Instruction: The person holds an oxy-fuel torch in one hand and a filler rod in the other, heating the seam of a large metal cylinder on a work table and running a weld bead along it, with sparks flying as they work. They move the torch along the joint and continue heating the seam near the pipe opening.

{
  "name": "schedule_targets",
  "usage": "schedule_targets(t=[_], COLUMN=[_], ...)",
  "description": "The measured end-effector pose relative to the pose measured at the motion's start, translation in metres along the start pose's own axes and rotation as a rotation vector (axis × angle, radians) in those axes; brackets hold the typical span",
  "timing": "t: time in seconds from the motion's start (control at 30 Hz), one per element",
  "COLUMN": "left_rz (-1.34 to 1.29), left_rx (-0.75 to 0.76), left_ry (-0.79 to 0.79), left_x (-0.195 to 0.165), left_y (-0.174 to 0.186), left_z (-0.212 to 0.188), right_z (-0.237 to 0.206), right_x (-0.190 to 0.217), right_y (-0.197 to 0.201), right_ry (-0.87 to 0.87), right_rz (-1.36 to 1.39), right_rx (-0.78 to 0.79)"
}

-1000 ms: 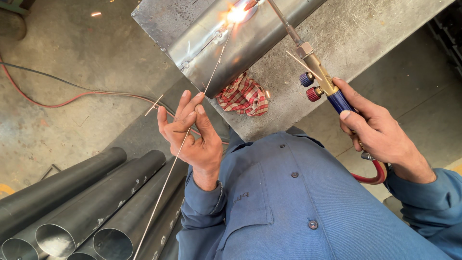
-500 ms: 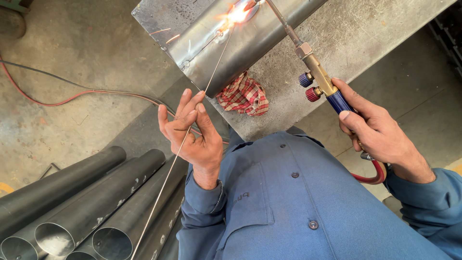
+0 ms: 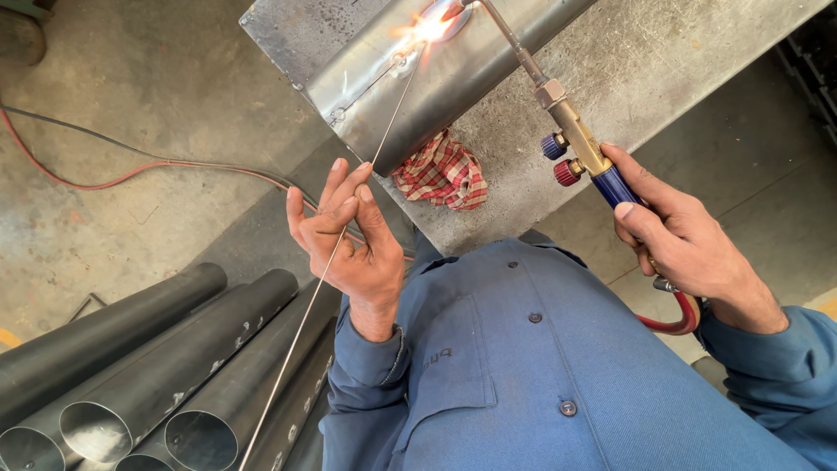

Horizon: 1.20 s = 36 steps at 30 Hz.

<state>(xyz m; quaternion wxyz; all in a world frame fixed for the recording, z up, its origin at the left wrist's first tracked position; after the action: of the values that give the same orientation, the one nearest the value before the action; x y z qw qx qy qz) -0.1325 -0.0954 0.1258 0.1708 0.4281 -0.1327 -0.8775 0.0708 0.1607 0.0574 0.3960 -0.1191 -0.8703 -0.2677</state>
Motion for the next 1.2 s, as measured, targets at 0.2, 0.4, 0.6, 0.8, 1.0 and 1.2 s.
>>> schedule_targets(t=[0.2,0.4,0.6,0.8,1.0,1.2], left_rz=[0.0,0.009,0.013,0.014,-0.049,-0.048], left_rx=[-0.001,0.003,0.0,-0.001,0.01,-0.034], left_ry=[0.0,0.001,-0.003,0.002,0.04,0.025], left_x=[-0.001,-0.001,-0.001,0.001,0.004,0.001], left_y=[0.0,0.0,0.001,0.0,0.001,0.013], left_z=[0.001,0.001,0.0,-0.001,-0.002,-0.003], right_z=[-0.001,-0.001,0.0,-0.002,-0.002,-0.003], right_x=[0.001,0.001,-0.001,-0.006,-0.005,-0.002], right_y=[0.0,-0.001,-0.001,0.001,0.001,-0.001], right_ry=[-0.007,-0.003,-0.006,-0.049,-0.029,-0.011], right_rz=[-0.002,-0.009,0.001,0.065,0.052,0.02], right_rx=[-0.002,0.0,0.007,0.036,0.028,0.008])
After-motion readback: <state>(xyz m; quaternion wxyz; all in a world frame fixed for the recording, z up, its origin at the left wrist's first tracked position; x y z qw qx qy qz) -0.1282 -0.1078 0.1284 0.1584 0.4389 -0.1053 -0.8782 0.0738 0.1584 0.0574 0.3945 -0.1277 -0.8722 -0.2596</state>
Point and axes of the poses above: each hand's wrist, its own z-axis towards the middle knuckle, its own y-axis out of the back of the hand, x = y × z, the point moved 9 cm from there along z, towards the middle knuckle, and after that the axes turned 13 degrees about -x, right-handed, at the moved point
